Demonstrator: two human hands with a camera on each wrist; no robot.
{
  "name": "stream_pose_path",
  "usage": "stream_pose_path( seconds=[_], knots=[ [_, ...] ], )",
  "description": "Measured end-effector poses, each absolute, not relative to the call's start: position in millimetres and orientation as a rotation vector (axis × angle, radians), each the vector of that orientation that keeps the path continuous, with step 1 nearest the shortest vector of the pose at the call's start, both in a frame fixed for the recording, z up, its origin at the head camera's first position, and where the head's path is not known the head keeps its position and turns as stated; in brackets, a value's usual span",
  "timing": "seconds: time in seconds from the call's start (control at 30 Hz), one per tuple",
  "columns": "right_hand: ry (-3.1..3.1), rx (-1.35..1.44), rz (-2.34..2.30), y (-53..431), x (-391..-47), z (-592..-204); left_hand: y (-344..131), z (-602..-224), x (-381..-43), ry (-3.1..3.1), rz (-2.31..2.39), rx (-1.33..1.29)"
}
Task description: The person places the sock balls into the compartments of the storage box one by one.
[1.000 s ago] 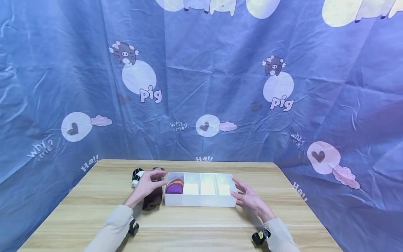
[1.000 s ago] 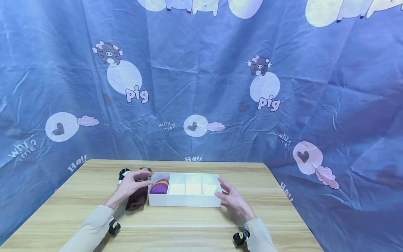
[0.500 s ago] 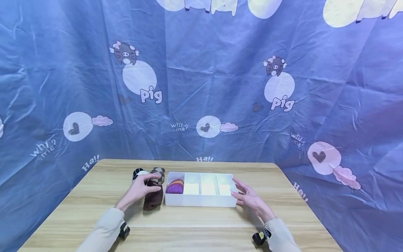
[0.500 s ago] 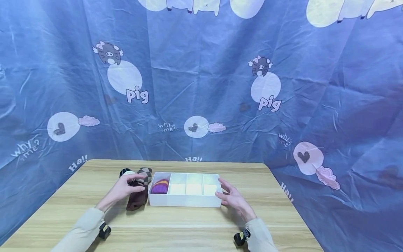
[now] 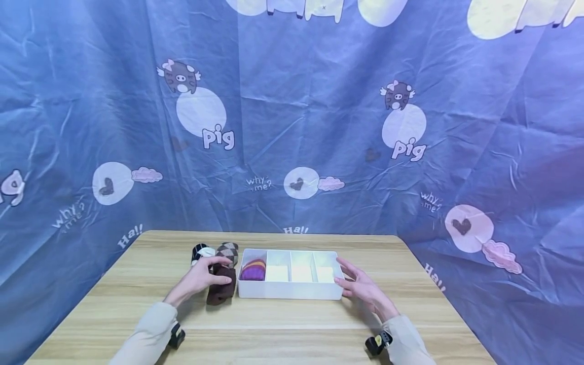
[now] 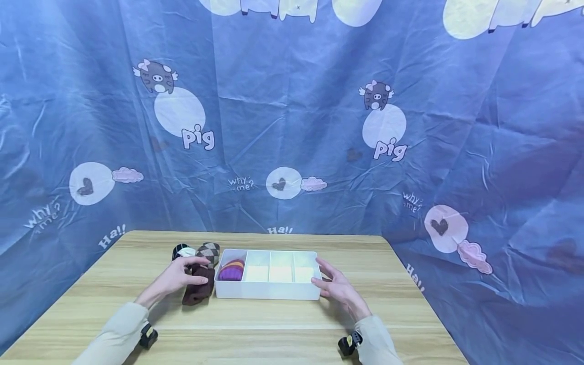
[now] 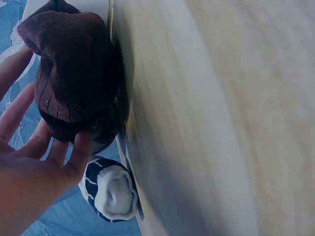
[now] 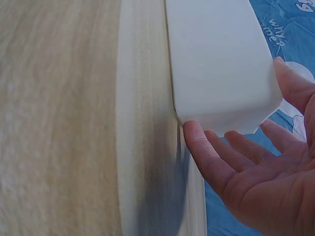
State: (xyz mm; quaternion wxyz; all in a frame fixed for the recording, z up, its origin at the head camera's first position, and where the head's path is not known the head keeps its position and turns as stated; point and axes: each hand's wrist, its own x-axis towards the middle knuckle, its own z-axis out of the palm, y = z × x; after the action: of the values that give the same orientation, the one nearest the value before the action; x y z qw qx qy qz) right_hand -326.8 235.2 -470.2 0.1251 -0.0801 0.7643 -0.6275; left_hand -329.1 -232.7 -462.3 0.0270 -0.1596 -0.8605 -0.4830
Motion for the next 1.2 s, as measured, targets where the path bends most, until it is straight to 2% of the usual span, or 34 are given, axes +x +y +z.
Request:
stream_pose_path(
  seconds=[0.6,1.2],
  knots=[
    [2.253,-0.237,-1.775,236.0,-325.9,-467.8,-233.1,-465.1,-326.9,-2.717,-1.316,-0.782],
    [2.277,-0.203,-1.788,233.3,-324.2,-466.7,-234.2,-466.6,-327.8,-2.688,-1.269,-0.701]
  ],
)
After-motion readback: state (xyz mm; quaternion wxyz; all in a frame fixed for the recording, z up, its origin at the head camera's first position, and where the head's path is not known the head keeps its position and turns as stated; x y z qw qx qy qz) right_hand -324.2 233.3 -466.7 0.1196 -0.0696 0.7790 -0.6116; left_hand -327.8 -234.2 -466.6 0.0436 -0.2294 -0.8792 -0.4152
